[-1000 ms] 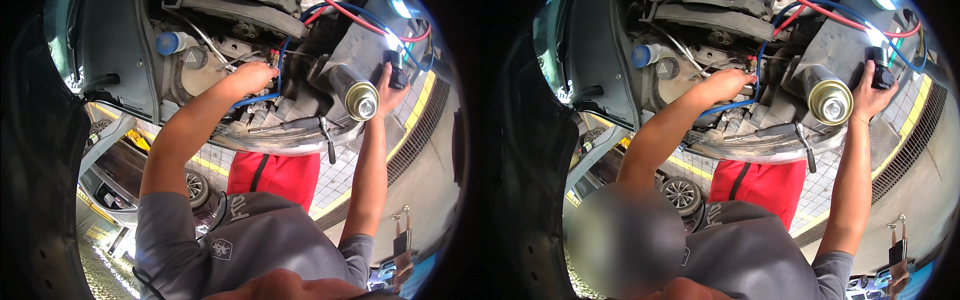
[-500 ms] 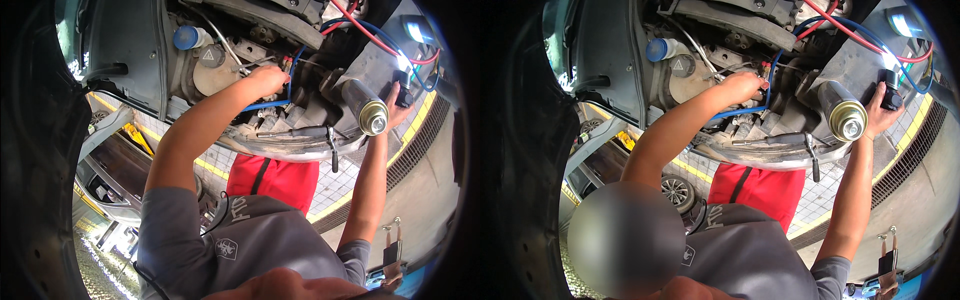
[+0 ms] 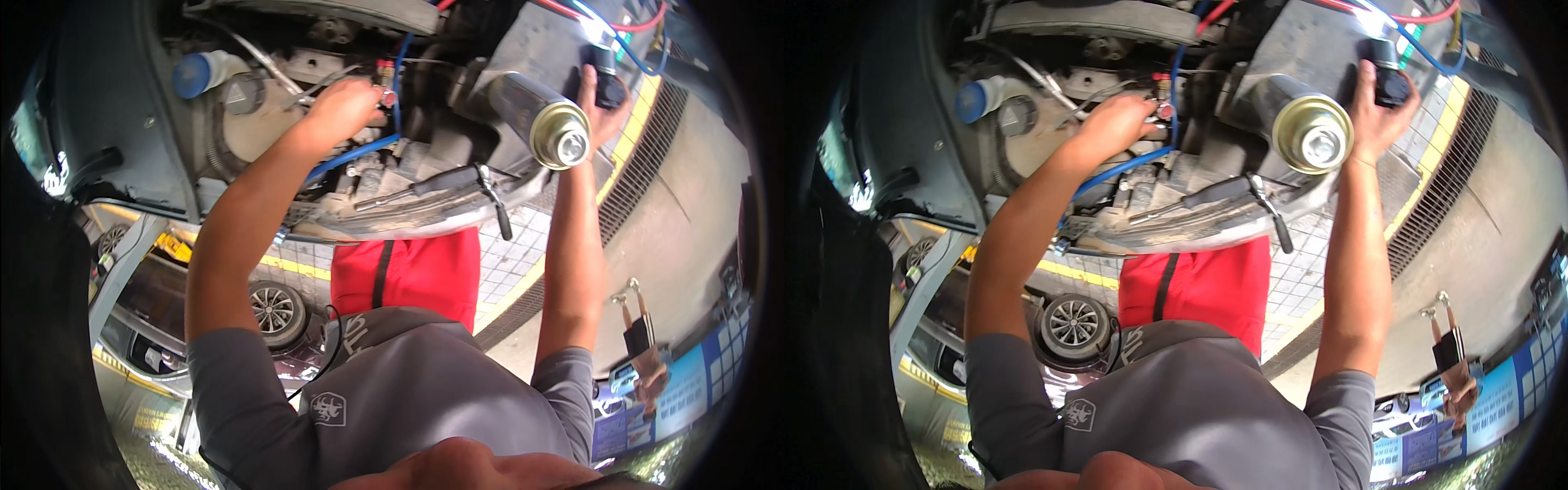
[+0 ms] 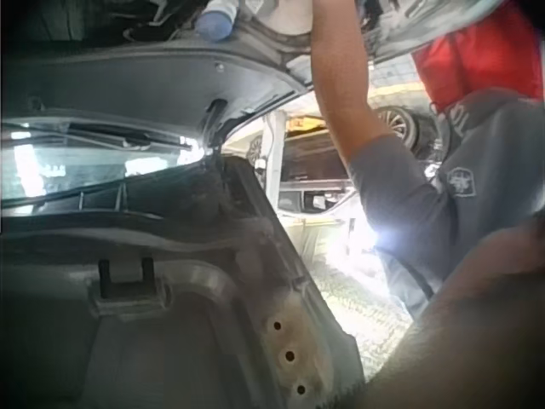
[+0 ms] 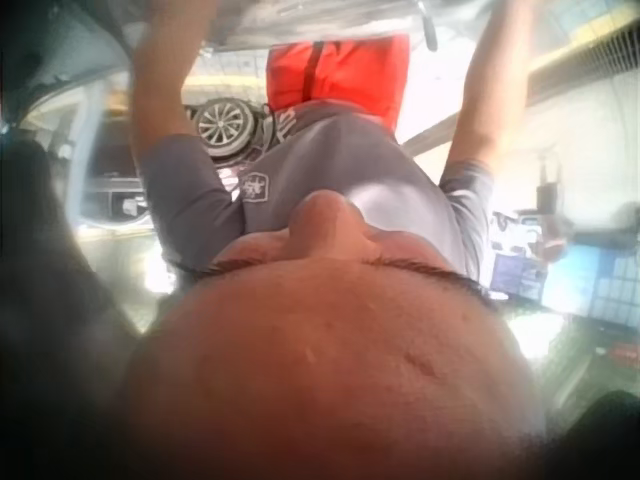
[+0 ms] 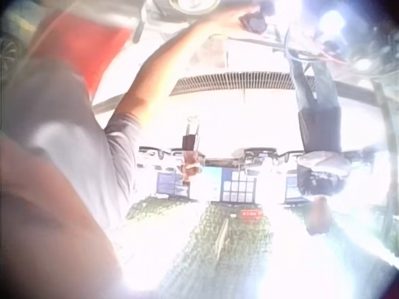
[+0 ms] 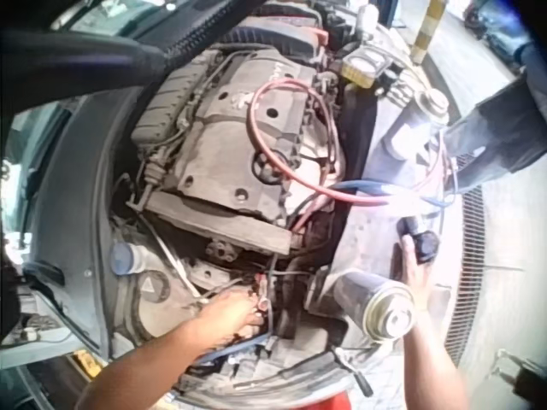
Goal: The person works under the hood of a car, using a flashlight and a wrench to adjust components in the engine bay. They connect and disconnect hoses and gauges, and later remove a small black component from the engine area.
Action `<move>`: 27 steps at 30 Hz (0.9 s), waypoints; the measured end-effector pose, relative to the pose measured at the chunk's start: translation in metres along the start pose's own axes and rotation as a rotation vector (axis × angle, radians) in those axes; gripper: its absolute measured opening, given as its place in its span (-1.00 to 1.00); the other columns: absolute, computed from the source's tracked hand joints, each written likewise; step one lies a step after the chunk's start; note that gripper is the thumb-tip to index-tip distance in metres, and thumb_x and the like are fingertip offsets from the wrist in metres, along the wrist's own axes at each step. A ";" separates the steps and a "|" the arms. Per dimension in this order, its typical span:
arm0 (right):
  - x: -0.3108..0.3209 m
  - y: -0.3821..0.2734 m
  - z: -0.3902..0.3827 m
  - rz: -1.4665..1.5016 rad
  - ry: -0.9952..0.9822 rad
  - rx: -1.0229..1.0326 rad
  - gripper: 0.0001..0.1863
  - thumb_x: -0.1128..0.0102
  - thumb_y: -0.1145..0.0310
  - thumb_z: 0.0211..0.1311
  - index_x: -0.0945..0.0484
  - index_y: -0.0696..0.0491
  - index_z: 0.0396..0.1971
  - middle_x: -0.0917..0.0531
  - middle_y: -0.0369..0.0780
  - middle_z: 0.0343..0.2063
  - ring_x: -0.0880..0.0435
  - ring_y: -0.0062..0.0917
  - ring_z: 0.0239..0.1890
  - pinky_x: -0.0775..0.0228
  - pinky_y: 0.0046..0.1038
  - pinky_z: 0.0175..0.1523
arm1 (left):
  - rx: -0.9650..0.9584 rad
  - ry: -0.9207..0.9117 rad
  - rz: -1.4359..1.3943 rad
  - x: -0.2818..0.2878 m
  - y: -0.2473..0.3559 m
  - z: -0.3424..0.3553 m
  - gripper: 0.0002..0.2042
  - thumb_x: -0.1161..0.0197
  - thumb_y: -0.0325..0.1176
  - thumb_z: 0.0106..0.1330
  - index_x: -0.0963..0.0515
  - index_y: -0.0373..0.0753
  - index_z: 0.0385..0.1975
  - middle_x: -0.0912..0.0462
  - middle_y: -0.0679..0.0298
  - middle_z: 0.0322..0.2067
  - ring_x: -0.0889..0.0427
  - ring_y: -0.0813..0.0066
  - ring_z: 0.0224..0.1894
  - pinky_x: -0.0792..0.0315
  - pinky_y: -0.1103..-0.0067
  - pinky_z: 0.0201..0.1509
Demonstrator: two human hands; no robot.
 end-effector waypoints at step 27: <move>0.089 -0.038 -0.123 -0.008 -0.466 0.301 -0.39 -0.56 0.51 0.07 -0.50 0.17 0.15 -0.59 -0.12 0.08 -0.56 -0.37 0.13 -0.36 -0.38 0.27 | -0.102 -0.130 0.263 -0.001 0.003 0.009 -0.73 -0.17 -0.31 0.36 -0.65 -0.07 0.02 -0.75 0.09 -0.33 -0.74 0.04 -0.23 -0.62 0.25 -0.13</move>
Point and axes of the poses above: each hand's wrist, its own z-axis towards the middle knuckle, its own x-axis out of the back of the hand, y = z × x, the point moved 1 cm from there along z, towards the middle knuckle
